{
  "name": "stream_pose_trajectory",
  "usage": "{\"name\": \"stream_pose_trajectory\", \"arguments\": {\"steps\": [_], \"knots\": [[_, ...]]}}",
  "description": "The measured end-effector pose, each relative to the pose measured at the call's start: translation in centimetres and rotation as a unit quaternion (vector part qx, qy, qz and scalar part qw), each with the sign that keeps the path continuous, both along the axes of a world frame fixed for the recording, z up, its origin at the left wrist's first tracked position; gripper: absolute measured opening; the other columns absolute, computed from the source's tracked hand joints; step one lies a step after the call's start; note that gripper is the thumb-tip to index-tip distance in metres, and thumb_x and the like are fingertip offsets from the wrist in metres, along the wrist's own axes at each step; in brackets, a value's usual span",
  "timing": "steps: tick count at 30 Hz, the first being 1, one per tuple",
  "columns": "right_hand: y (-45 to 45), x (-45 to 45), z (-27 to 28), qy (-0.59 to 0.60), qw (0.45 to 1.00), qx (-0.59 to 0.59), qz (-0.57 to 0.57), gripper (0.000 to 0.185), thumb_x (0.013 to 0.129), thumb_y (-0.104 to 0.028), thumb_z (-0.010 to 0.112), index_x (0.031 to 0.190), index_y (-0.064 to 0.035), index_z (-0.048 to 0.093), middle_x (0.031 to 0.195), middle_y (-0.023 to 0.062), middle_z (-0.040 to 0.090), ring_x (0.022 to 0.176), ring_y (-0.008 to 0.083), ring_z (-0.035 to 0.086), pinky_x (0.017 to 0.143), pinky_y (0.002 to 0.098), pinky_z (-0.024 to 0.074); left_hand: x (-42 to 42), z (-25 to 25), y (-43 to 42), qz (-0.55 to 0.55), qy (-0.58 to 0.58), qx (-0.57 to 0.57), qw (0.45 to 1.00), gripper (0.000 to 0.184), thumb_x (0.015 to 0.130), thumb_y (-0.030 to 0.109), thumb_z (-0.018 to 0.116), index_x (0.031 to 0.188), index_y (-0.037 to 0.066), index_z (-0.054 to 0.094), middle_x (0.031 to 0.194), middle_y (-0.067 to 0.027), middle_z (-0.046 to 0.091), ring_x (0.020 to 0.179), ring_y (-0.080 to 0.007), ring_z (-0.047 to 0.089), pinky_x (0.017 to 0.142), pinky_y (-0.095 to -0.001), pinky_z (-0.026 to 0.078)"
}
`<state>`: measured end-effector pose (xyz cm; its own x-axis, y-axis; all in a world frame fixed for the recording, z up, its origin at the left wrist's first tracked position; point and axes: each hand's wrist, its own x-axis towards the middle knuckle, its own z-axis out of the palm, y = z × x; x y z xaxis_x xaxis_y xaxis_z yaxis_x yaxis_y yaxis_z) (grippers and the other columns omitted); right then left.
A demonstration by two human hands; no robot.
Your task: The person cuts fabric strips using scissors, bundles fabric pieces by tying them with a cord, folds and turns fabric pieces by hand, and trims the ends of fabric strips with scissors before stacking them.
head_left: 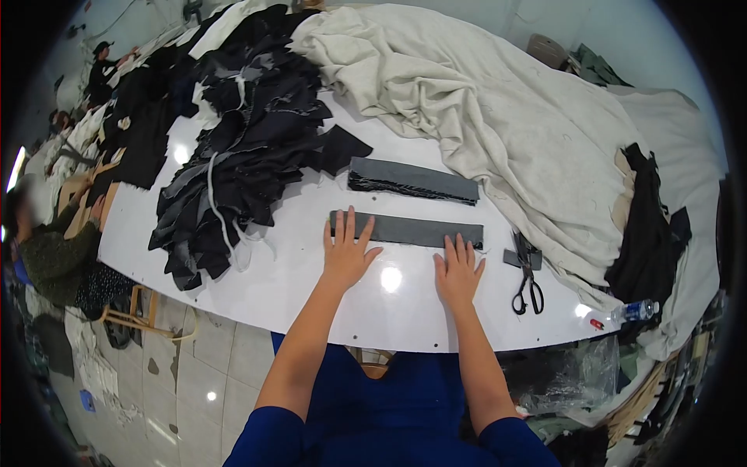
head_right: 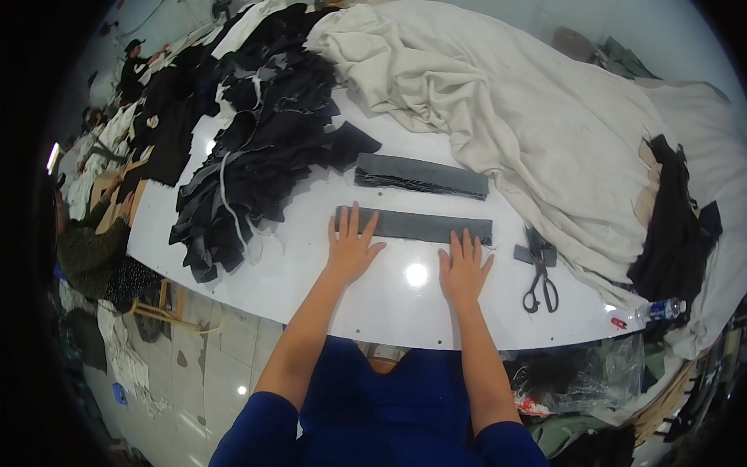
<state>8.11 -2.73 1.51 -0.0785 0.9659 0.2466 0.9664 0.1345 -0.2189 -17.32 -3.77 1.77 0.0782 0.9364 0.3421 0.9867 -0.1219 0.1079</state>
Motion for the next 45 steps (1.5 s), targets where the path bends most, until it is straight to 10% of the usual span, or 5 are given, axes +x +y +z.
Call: {"name": "stream_pose_trajectory", "arguments": {"steps": [12, 16, 24, 34, 45], "knots": [[0.0, 0.3, -0.5, 0.009, 0.999, 0.035, 0.010, 0.051, 0.095, -0.036, 0.054, 0.141, -0.0141, 0.050, 0.148, 0.0078, 0.046, 0.139, 0.0317, 0.037, 0.109, 0.0679, 0.0194, 9.0, 0.2, 2.4, -0.181, -0.074, -0.039, 0.980, 0.060, 0.093, 0.049, 0.053, 0.146, 0.022, 0.045, 0.155, -0.0133, 0.034, 0.143, -0.0383, 0.028, 0.114, -0.0575, 0.020], [-0.3, 3.0, -0.2, 0.196, 0.979, 0.058, 0.015, 0.050, 0.094, -0.022, 0.054, 0.142, -0.0109, 0.047, 0.148, 0.0142, 0.045, 0.139, 0.0363, 0.037, 0.113, 0.0607, 0.0197, 9.4, -0.6, 2.4, -0.171, -0.059, -0.029, 0.983, 0.057, 0.093, 0.056, 0.050, 0.143, 0.028, 0.049, 0.152, -0.0125, 0.038, 0.142, -0.0391, 0.030, 0.113, -0.0605, 0.019], [-5.8, 16.0, 0.4, 0.002, 0.987, 0.114, -0.114, 0.036, 0.089, -0.013, 0.061, 0.125, -0.0102, 0.063, 0.134, 0.0211, 0.051, 0.118, 0.0412, 0.048, 0.099, 0.0486, 0.0391, 9.3, -0.5, 2.5, -0.168, -0.043, -0.049, 0.984, 0.059, 0.095, 0.055, 0.048, 0.147, 0.027, 0.043, 0.154, -0.0137, 0.035, 0.143, -0.0401, 0.028, 0.114, -0.0596, 0.018], [-7.3, 15.8, 1.2, -0.037, 0.973, 0.150, -0.172, 0.039, 0.091, -0.018, 0.059, 0.129, -0.0124, 0.059, 0.133, 0.0182, 0.051, 0.121, 0.0360, 0.047, 0.105, 0.0493, 0.0326, 9.5, -0.3, 2.7, -0.162, -0.027, -0.086, 0.983, 0.061, 0.096, 0.059, 0.041, 0.148, 0.027, 0.041, 0.157, -0.0146, 0.030, 0.146, -0.0402, 0.021, 0.114, -0.0655, 0.009], [2.3, 8.6, 0.9, 0.155, 0.978, 0.079, 0.111, 0.040, 0.094, -0.017, 0.058, 0.134, -0.0109, 0.057, 0.146, 0.0174, 0.045, 0.127, 0.0371, 0.047, 0.105, 0.0446, 0.0366, 5.9, 1.4, 2.8, -0.093, -0.120, 0.008, 0.988, 0.047, 0.097, 0.038, 0.053, 0.138, 0.016, 0.052, 0.149, -0.0175, 0.041, 0.140, -0.0380, 0.033, 0.115, -0.0589, 0.018]]}}
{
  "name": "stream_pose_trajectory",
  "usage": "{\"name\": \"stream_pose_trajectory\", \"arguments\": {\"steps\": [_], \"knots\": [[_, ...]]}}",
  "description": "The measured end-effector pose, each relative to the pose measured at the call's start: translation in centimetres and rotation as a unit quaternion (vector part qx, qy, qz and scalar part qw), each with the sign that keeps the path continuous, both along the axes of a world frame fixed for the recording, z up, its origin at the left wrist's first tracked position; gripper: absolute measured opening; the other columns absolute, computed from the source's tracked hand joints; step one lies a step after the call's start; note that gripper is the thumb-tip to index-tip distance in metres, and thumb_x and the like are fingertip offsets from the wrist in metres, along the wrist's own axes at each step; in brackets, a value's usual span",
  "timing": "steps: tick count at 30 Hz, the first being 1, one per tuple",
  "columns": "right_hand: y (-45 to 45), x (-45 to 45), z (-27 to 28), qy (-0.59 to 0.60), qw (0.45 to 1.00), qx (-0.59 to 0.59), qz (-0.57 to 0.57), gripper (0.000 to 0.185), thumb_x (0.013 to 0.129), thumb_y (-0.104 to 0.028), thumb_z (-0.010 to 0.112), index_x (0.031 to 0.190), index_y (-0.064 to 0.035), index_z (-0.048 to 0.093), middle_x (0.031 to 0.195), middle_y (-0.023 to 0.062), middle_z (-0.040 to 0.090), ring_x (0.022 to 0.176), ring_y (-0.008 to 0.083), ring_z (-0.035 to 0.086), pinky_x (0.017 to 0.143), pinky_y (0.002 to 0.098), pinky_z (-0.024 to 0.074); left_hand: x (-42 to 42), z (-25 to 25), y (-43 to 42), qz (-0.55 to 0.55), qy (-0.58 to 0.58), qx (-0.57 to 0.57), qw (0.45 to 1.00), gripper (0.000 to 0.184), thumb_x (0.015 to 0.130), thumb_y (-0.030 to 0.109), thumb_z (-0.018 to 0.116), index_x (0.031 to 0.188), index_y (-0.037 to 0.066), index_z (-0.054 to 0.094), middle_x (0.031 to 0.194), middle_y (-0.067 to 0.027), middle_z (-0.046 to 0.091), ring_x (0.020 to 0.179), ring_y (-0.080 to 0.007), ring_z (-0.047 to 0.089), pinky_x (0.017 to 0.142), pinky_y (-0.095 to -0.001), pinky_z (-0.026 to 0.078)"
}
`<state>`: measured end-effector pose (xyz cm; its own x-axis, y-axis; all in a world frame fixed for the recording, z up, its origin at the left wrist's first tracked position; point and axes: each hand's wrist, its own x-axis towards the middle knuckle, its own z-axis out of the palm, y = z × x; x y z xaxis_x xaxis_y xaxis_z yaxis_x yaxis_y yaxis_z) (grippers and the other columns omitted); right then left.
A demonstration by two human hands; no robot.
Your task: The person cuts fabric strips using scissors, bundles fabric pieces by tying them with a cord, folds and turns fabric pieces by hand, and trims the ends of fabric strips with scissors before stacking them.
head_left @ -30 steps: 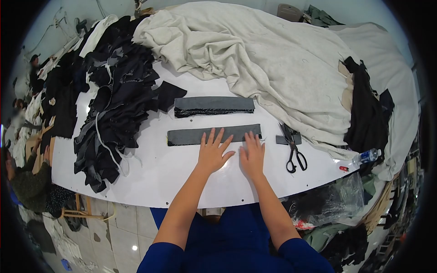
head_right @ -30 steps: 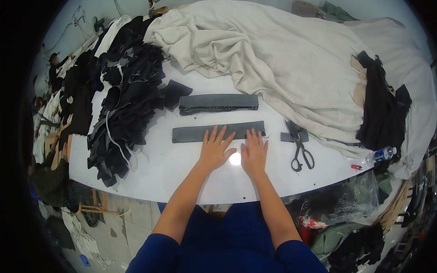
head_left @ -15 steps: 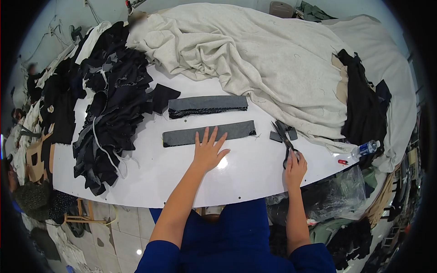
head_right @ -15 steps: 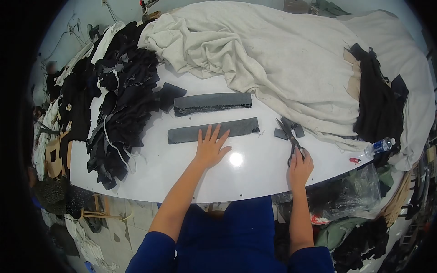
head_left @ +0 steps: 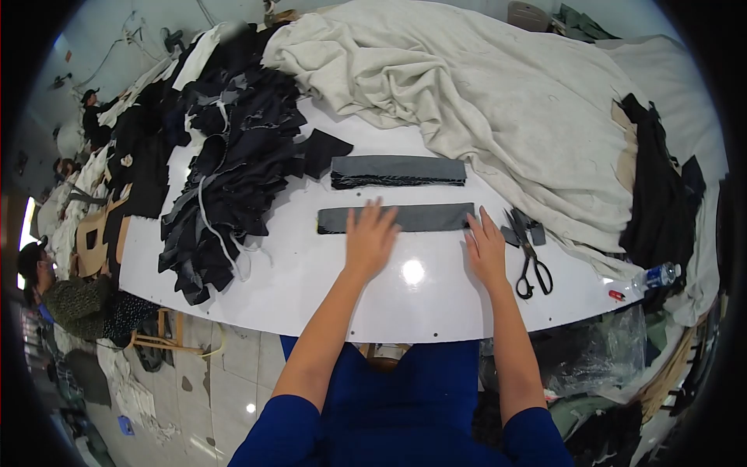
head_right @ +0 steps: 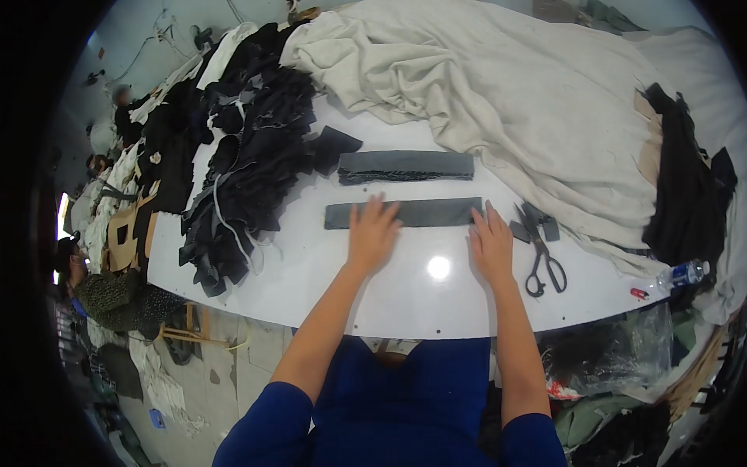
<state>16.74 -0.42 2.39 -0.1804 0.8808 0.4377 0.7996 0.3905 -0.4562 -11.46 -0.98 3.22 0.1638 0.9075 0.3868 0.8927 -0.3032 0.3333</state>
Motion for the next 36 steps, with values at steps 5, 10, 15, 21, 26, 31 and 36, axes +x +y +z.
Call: {"name": "stream_pose_trajectory", "arguments": {"steps": [5, 10, 15, 21, 26, 31, 36], "knots": [[1.0, -0.6, -1.6, -0.074, 0.996, -0.034, -0.035, 0.037, 0.096, -0.024, 0.054, 0.131, -0.0143, 0.060, 0.145, 0.0112, 0.048, 0.131, 0.0322, 0.044, 0.108, 0.0462, 0.0307, -8.5, -1.4, 0.1, 0.275, -0.104, 0.055, 0.954, 0.029, 0.089, 0.019, 0.063, 0.115, 0.010, 0.068, 0.113, -0.0128, 0.061, 0.107, -0.0313, 0.055, 0.092, -0.0414, 0.044], [1.1, -0.9, -1.4, -0.074, 0.996, -0.012, -0.048, 0.035, 0.094, -0.022, 0.056, 0.127, -0.0129, 0.063, 0.139, 0.0119, 0.054, 0.129, 0.0311, 0.046, 0.107, 0.0456, 0.0317, -11.9, -1.3, 0.9, 0.243, -0.127, -0.056, 0.960, 0.030, 0.084, 0.021, 0.070, 0.113, 0.014, 0.071, 0.101, -0.0085, 0.064, 0.097, -0.0282, 0.059, 0.084, -0.0381, 0.048], [1.4, -0.6, -1.6, -0.049, 0.997, -0.024, -0.049, 0.035, 0.095, -0.017, 0.054, 0.129, -0.0103, 0.060, 0.138, 0.0110, 0.055, 0.128, 0.0290, 0.048, 0.107, 0.0446, 0.0320, -12.7, -1.4, 1.5, 0.215, -0.155, -0.088, 0.960, 0.034, 0.083, 0.019, 0.070, 0.116, 0.012, 0.070, 0.095, -0.0116, 0.065, 0.089, -0.0273, 0.063, 0.078, -0.0359, 0.048], [1.6, -0.4, -2.0, -0.003, 0.999, -0.016, -0.051, 0.035, 0.093, -0.009, 0.054, 0.127, -0.0084, 0.060, 0.134, 0.0107, 0.058, 0.127, 0.0291, 0.050, 0.106, 0.0430, 0.0334, -13.4, -2.3, 1.2, 0.184, -0.158, -0.080, 0.967, 0.036, 0.082, 0.020, 0.071, 0.118, 0.019, 0.069, 0.098, -0.0083, 0.064, 0.096, -0.0278, 0.059, 0.085, -0.0384, 0.048], [1.6, -0.4, -2.3, -0.009, 0.998, -0.006, -0.058, 0.036, 0.091, -0.006, 0.054, 0.126, -0.0081, 0.060, 0.134, 0.0109, 0.058, 0.126, 0.0287, 0.050, 0.105, 0.0430, 0.0343, -13.3, -2.3, 1.2, 0.204, -0.163, -0.106, 0.959, 0.035, 0.084, 0.021, 0.071, 0.118, 0.020, 0.069, 0.096, -0.0082, 0.064, 0.096, -0.0278, 0.058, 0.086, -0.0387, 0.048], [1.6, -0.1, -2.3, -0.031, 0.998, -0.015, -0.044, 0.039, 0.090, -0.005, 0.054, 0.129, -0.0086, 0.058, 0.137, 0.0103, 0.056, 0.126, 0.0287, 0.050, 0.105, 0.0424, 0.0344, -12.7, -1.9, 1.3, 0.227, -0.147, -0.102, 0.957, 0.033, 0.084, 0.021, 0.070, 0.117, 0.020, 0.070, 0.095, -0.0081, 0.063, 0.094, -0.0279, 0.058, 0.084, -0.0387, 0.047], [2.2, 0.3, -2.6, 0.042, 0.998, -0.002, -0.035, 0.036, 0.089, -0.006, 0.056, 0.124, -0.0108, 0.063, 0.131, 0.0115, 0.060, 0.122, 0.0294, 0.052, 0.103, 0.0428, 0.0358, -12.6, -2.0, 1.2, 0.228, -0.132, -0.083, 0.961, 0.031, 0.086, 0.022, 0.069, 0.117, 0.019, 0.070, 0.092, -0.0084, 0.063, 0.091, -0.0279, 0.058, 0.083, -0.0384, 0.047]]}}
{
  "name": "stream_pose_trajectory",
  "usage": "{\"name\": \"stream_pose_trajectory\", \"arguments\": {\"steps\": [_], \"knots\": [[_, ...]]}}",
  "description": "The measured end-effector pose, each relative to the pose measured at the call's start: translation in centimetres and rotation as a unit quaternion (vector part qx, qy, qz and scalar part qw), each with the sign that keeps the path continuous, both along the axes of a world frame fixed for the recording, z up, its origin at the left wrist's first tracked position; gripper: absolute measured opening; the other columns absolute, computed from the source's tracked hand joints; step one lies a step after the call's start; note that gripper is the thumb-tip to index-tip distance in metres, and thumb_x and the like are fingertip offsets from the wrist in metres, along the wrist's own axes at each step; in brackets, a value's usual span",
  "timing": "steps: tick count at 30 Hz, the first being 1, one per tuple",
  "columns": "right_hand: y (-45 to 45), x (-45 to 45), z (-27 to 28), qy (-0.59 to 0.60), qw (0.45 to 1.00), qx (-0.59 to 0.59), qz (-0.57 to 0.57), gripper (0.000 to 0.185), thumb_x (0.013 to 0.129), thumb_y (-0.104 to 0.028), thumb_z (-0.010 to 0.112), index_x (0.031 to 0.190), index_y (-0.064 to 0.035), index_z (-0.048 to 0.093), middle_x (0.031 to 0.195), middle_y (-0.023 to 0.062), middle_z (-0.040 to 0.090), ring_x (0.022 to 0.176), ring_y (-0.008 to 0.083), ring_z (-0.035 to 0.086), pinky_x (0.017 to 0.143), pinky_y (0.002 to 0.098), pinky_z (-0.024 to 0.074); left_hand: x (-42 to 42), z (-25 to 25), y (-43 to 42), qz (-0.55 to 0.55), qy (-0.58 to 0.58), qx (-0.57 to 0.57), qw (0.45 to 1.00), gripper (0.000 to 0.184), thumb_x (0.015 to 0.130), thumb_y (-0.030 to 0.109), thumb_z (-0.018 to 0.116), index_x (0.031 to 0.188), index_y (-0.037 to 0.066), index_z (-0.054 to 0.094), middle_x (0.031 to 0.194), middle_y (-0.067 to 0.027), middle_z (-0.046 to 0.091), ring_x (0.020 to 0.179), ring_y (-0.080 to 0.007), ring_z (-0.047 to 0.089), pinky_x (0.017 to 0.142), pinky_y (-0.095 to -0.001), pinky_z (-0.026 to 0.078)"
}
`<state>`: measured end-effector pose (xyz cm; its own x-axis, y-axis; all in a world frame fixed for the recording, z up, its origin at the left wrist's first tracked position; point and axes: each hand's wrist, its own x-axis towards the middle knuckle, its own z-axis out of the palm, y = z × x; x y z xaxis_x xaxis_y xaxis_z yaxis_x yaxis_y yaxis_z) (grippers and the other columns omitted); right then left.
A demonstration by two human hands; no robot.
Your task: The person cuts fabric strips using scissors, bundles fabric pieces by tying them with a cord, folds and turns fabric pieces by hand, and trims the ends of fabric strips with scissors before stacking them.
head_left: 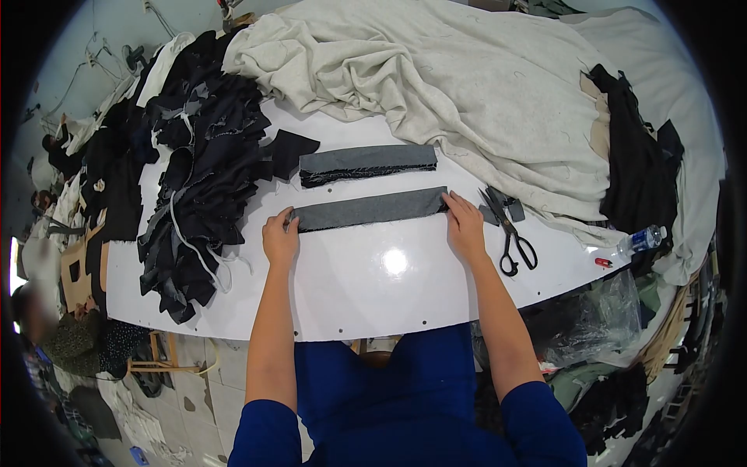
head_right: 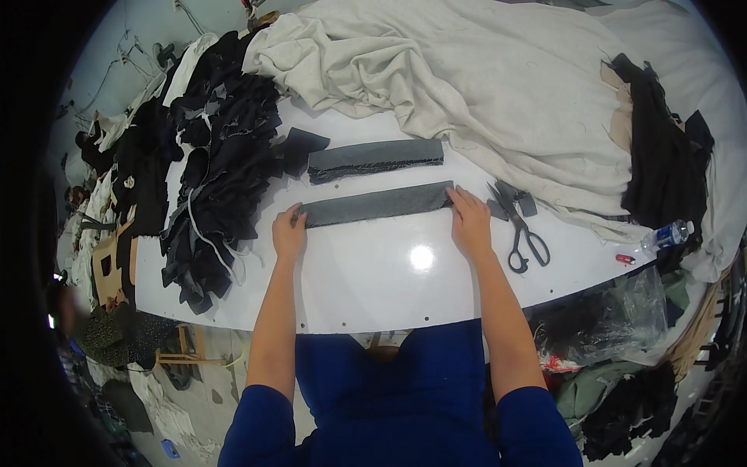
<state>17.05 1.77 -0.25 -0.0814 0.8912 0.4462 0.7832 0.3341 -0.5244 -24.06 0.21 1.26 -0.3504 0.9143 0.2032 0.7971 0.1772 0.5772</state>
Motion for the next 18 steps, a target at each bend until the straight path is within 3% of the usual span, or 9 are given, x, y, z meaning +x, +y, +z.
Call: {"name": "stream_pose_trajectory", "arguments": {"steps": [2, 4, 10, 15, 18], "knots": [[0.1, 0.3, -0.2, 0.047, 0.999, 0.007, 0.015, 0.033, 0.088, -0.006, 0.057, 0.120, -0.0119, 0.066, 0.129, 0.0120, 0.061, 0.121, 0.0301, 0.053, 0.103, 0.0427, 0.0364, 0.1, -0.1, -0.2, -0.005, 0.017, 0.015, 1.000, 0.031, 0.087, 0.021, 0.068, 0.117, 0.017, 0.070, 0.091, -0.0109, 0.064, 0.088, -0.0283, 0.059, 0.081, -0.0385, 0.047], [0.1, 0.4, -0.1, 0.011, 0.999, 0.029, 0.013, 0.028, 0.086, -0.008, 0.062, 0.111, -0.0135, 0.071, 0.123, 0.0119, 0.065, 0.113, 0.0311, 0.056, 0.098, 0.0420, 0.0406, 0.3, -0.1, -0.2, -0.010, 0.033, 0.032, 0.999, 0.031, 0.087, 0.019, 0.068, 0.118, 0.015, 0.070, 0.091, -0.0133, 0.064, 0.084, -0.0287, 0.060, 0.079, -0.0387, 0.047], [1.7, 1.4, 0.8, -0.063, 0.997, 0.033, 0.042, 0.027, 0.082, -0.009, 0.066, 0.107, -0.0174, 0.074, 0.117, 0.0080, 0.067, 0.101, 0.0289, 0.059, 0.085, 0.0408, 0.0476, 0.4, -0.2, -0.3, -0.010, 0.038, 0.033, 0.999, 0.031, 0.089, 0.021, 0.066, 0.119, 0.015, 0.069, 0.090, -0.0133, 0.064, 0.087, -0.0294, 0.058, 0.081, -0.0387, 0.046], [1.7, 1.5, 1.5, -0.063, 0.997, 0.002, 0.042, 0.025, 0.083, -0.009, 0.065, 0.104, -0.0168, 0.076, 0.114, 0.0083, 0.069, 0.098, 0.0305, 0.060, 0.087, 0.0396, 0.0493, 0.8, 0.3, -0.4, 0.008, 0.051, 0.005, 0.999, 0.031, 0.089, 0.024, 0.065, 0.119, 0.017, 0.069, 0.093, -0.0088, 0.064, 0.091, -0.0285, 0.057, 0.084, -0.0379, 0.047], [2.1, 1.4, 1.3, -0.044, 0.998, 0.017, 0.040, 0.023, 0.082, -0.010, 0.066, 0.101, -0.0157, 0.076, 0.112, 0.0083, 0.069, 0.097, 0.0300, 0.061, 0.086, 0.0397, 0.0491, 1.0, 0.6, -0.4, 0.009, 0.054, 0.008, 0.998, 0.031, 0.090, 0.022, 0.064, 0.120, 0.015, 0.068, 0.092, -0.0124, 0.063, 0.088, -0.0303, 0.058, 0.083, -0.0392, 0.046]]}}
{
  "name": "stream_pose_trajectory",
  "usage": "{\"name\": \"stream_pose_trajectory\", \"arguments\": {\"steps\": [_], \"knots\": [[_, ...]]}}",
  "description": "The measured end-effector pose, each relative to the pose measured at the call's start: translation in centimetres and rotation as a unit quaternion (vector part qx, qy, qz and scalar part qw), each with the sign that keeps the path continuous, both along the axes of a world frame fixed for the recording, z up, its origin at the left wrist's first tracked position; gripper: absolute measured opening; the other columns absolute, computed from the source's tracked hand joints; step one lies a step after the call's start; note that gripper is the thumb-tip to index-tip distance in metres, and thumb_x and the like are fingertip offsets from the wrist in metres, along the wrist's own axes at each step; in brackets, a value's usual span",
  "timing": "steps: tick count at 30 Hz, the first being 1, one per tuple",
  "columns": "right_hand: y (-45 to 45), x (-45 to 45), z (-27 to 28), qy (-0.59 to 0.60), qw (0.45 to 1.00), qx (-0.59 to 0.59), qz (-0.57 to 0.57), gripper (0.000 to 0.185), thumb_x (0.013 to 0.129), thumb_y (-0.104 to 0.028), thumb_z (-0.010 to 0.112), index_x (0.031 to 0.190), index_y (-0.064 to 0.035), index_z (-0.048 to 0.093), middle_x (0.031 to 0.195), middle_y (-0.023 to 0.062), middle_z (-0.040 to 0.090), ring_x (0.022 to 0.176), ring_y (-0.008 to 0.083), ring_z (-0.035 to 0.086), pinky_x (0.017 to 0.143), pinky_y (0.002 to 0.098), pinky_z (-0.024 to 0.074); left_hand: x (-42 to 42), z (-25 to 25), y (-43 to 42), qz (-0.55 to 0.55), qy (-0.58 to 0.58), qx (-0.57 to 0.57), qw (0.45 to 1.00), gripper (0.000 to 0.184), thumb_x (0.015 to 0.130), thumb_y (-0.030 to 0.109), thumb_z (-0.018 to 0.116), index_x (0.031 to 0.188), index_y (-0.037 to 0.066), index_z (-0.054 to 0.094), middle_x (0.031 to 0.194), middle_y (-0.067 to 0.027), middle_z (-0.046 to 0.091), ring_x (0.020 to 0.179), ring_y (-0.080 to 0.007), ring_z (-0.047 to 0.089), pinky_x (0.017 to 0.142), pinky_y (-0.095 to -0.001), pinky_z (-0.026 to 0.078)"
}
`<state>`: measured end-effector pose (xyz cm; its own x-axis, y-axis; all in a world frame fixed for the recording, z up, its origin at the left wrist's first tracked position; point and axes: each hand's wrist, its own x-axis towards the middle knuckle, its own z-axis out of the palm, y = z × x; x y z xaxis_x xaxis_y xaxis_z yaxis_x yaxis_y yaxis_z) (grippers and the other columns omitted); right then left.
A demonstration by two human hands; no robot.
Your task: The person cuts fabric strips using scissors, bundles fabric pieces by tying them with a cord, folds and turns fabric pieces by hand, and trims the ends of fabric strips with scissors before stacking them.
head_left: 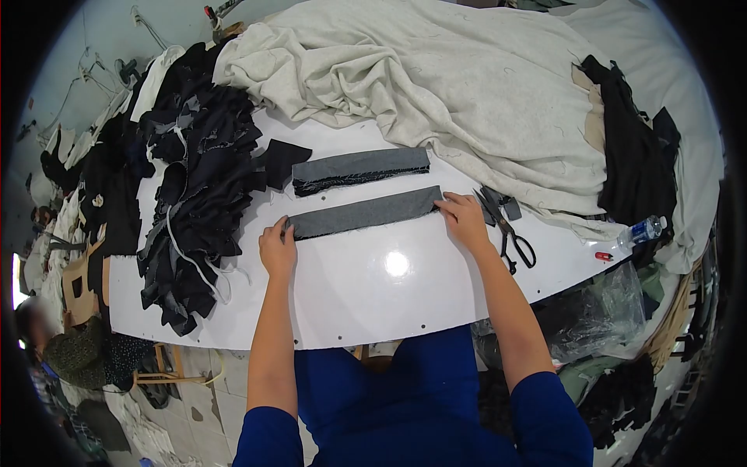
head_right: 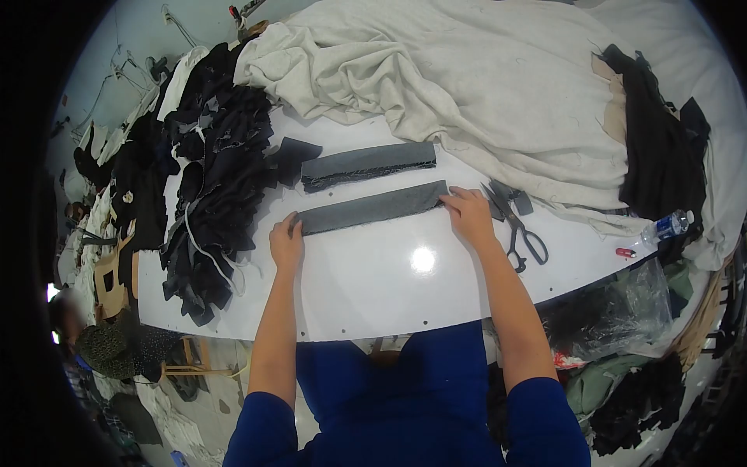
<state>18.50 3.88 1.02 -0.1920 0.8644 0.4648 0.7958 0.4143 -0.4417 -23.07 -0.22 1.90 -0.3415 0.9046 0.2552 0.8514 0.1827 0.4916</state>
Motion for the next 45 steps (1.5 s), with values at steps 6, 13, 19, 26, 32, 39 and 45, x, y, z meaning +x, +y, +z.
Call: {"name": "stream_pose_trajectory", "arguments": {"steps": [6, 13, 19, 26, 32, 39, 45], "knots": [[-0.1, 0.4, 0.2, 0.020, 1.000, -0.004, 0.014, 0.019, 0.080, -0.010, 0.068, 0.097, -0.0127, 0.076, 0.112, 0.0103, 0.069, 0.096, 0.0313, 0.062, 0.086, 0.0401, 0.0491, -0.5, -0.1, 0.0, -0.019, -0.010, -0.002, 1.000, 0.032, 0.090, 0.022, 0.065, 0.120, 0.016, 0.068, 0.091, -0.0129, 0.063, 0.089, -0.0306, 0.058, 0.083, -0.0393, 0.046], [-0.7, 0.3, 0.1, 0.051, 0.999, 0.000, 0.008, 0.019, 0.081, -0.010, 0.069, 0.098, -0.0114, 0.076, 0.112, 0.0130, 0.069, 0.100, 0.0324, 0.061, 0.089, 0.0398, 0.0482, -0.9, -0.8, 0.0, -0.030, -0.012, 0.018, 0.999, 0.031, 0.092, 0.023, 0.062, 0.120, 0.012, 0.068, 0.090, -0.0146, 0.063, 0.088, -0.0308, 0.058, 0.081, -0.0386, 0.046], [-1.3, 0.6, 0.8, 0.079, 0.997, -0.016, 0.018, 0.026, 0.082, -0.008, 0.068, 0.107, -0.0113, 0.073, 0.114, 0.0139, 0.067, 0.104, 0.0322, 0.061, 0.091, 0.0398, 0.0477, 3.6, 1.8, -0.4, 0.004, -0.027, 0.187, 0.982, 0.027, 0.097, 0.016, 0.051, 0.118, 0.006, 0.066, 0.113, -0.0136, 0.060, 0.103, -0.0304, 0.052, 0.092, -0.0392, 0.040], [-8.7, 5.0, 2.2, -0.021, 0.970, 0.048, -0.238, 0.035, 0.083, -0.014, 0.067, 0.118, -0.0119, 0.067, 0.117, 0.0178, 0.060, 0.107, 0.0386, 0.055, 0.093, 0.0463, 0.0452, 18.8, 3.2, 1.7, -0.354, 0.054, 0.111, 0.927, 0.043, 0.093, 0.029, 0.059, 0.135, 0.019, 0.056, 0.142, -0.0188, 0.046, 0.131, -0.0382, 0.043, 0.107, -0.0528, 0.035], [-14.2, 8.8, 0.4, -0.049, 0.962, -0.063, -0.261, 0.047, 0.081, -0.020, 0.070, 0.128, -0.0189, 0.064, 0.119, 0.0191, 0.056, 0.109, 0.0397, 0.052, 0.095, 0.0485, 0.0428, 22.0, -0.4, 1.7, -0.346, 0.104, 0.013, 0.932, 0.047, 0.099, 0.048, 0.045, 0.141, 0.030, 0.050, 0.153, -0.0156, 0.035, 0.143, -0.0393, 0.027, 0.112, -0.0673, 0.015], [-13.6, 10.0, 1.8, -0.081, 0.975, -0.078, -0.192, 0.054, 0.078, -0.014, 0.072, 0.130, -0.0204, 0.063, 0.117, 0.0122, 0.060, 0.101, 0.0338, 0.056, 0.089, 0.0443, 0.0460, 21.7, -1.8, 1.5, -0.335, 0.130, 0.038, 0.932, 0.047, 0.097, 0.053, 0.044, 0.140, 0.035, 0.051, 0.154, -0.0135, 0.035, 0.145, -0.0380, 0.025, 0.109, -0.0732, 0.010], [-12.7, 10.3, 3.5, -0.047, 0.979, -0.128, -0.151, 0.063, 0.078, -0.007, 0.070, 0.139, -0.0130, 0.053, 0.093, 0.0113, 0.065, 0.079, 0.0270, 0.060, 0.076, 0.0384, 0.0500, 21.7, -1.7, 1.4, -0.333, 0.141, 0.025, 0.932, 0.049, 0.098, 0.054, 0.040, 0.143, 0.037, 0.045, 0.157, -0.0118, 0.030, 0.146, -0.0368, 0.023, 0.109, -0.0728, 0.010]]}}
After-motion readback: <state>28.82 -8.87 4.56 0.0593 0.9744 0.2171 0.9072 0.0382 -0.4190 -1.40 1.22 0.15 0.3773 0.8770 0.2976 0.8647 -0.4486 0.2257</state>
